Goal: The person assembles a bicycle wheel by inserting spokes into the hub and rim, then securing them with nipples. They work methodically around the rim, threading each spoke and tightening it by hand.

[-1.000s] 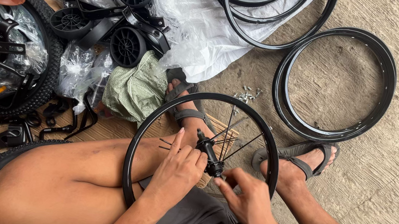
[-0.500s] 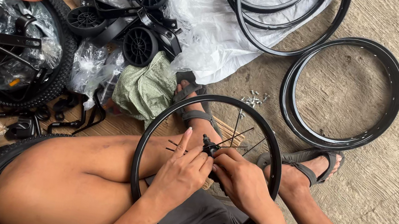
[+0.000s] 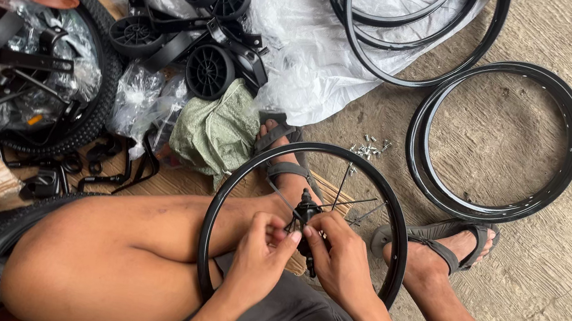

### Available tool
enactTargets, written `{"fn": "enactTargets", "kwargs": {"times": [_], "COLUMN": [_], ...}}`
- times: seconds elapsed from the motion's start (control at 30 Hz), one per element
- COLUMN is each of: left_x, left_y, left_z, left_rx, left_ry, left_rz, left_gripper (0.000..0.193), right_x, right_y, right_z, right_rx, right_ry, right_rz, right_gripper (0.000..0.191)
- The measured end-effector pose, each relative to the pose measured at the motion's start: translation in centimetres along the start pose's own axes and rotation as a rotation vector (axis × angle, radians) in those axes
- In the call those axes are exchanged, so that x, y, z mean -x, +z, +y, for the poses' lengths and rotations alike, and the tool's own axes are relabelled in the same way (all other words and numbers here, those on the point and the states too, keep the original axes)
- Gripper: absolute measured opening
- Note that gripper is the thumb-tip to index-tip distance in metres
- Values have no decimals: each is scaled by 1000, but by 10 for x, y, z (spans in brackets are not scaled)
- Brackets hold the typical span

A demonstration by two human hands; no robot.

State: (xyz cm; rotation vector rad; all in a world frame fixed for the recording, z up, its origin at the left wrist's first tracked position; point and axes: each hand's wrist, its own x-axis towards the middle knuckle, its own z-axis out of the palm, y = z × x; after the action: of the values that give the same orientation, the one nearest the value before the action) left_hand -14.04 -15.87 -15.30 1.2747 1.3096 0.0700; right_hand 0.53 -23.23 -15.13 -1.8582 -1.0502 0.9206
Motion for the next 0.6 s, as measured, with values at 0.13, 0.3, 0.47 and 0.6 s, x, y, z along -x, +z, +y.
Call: {"fn": "enactTargets", "kwargs": {"times": [0.13, 0.3, 0.47, 0.6], "left_x": [-23, -43, -43, -39], "left_y": [10, 9, 8, 15], "left_z": [-20, -29, -34, -30], "left_rx": [236, 634, 830, 675], "left_ry": [-20, -352, -328, -133], "left_rz": [-84, -106, -191, -64], "left_gripper": [44, 36, 35, 36], "right_x": [-2, -2, -1, -2], "right_y": [-2, -4, -1, 2], "right_z": [1, 2, 4, 7], "right_rx": [-26, -104, -92, -35], "right_ry": [20, 168, 172, 110], "right_rz": [37, 47, 34, 61], "right_gripper": [13, 16, 17, 16]}}
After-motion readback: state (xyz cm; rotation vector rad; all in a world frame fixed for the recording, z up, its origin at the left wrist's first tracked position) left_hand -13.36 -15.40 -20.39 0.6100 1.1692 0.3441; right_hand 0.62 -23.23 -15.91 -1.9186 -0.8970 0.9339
